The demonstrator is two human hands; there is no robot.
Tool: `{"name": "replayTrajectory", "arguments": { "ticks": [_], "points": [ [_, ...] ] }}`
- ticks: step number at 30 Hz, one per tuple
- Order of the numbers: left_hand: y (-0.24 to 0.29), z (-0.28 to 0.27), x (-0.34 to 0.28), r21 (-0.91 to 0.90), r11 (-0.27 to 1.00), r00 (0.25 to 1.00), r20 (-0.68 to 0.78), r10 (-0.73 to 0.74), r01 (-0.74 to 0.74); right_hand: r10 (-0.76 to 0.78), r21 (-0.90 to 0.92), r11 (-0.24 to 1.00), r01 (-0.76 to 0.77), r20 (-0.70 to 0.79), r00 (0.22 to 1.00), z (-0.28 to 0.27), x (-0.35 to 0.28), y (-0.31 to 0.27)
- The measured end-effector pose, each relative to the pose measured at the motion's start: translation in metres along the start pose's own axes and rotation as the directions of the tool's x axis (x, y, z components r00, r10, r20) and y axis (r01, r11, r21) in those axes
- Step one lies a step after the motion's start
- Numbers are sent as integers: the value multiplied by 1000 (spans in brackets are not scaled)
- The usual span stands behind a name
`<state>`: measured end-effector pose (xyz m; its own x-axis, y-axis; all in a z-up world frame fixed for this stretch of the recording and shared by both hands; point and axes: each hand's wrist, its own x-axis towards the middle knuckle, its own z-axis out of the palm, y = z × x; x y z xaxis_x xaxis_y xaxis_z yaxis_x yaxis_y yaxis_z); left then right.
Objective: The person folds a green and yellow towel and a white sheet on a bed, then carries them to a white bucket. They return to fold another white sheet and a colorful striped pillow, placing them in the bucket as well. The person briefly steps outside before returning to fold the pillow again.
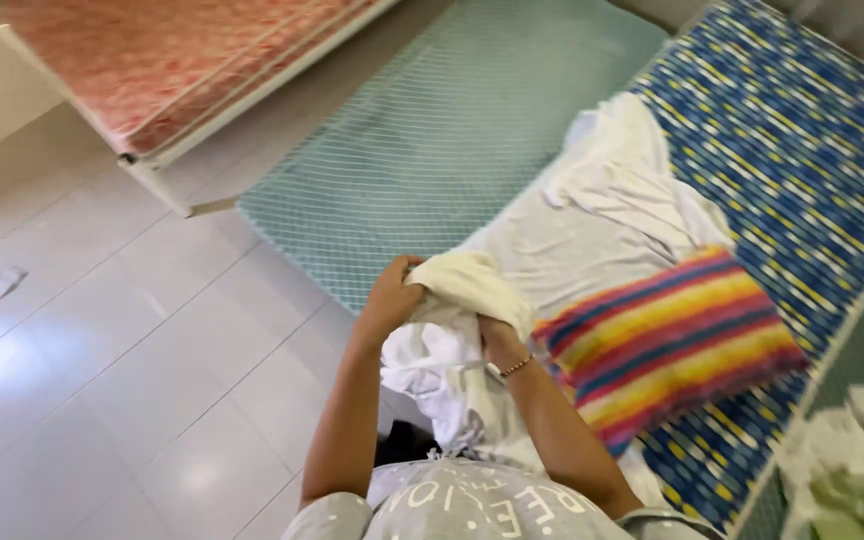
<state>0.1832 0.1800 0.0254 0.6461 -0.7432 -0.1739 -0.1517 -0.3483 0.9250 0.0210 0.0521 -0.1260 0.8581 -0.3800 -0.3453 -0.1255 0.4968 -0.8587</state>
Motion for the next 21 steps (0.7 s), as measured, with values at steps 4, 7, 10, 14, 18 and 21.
{"name": "replayTrajectory", "arguments": {
  "ticks": [4, 7, 10, 14, 18, 21],
  "points": [
    [-58, -67, -22, -112, 983, 983, -97, -158, 147, -10, -33, 999, 12, 63, 998, 50, 34, -2],
    [-107, -119, -46, -325, 922, 954, -140, -264, 208, -21, -49, 998, 26, 96, 995, 105, 50, -5],
    [-155, -180, -74, -523, 846, 903, -306, -303, 107, 215, -182, 967, -176, 218, 952, 173, 67, -4],
    [-205, -248, -129, -771, 606, 763, -509, -399, -197, 212, -237, 961, -142, 302, 929, 249, 101, 15],
    [-243, -287, -188, -782, 467, 604, -619, -502, -412, 205, -155, 972, -177, 193, 959, 316, 142, 33],
    [-278, -304, -229, -736, 502, 429, -674, -601, -454, 155, -268, 961, -67, 324, 933, 359, 177, 54]
  ]
}}
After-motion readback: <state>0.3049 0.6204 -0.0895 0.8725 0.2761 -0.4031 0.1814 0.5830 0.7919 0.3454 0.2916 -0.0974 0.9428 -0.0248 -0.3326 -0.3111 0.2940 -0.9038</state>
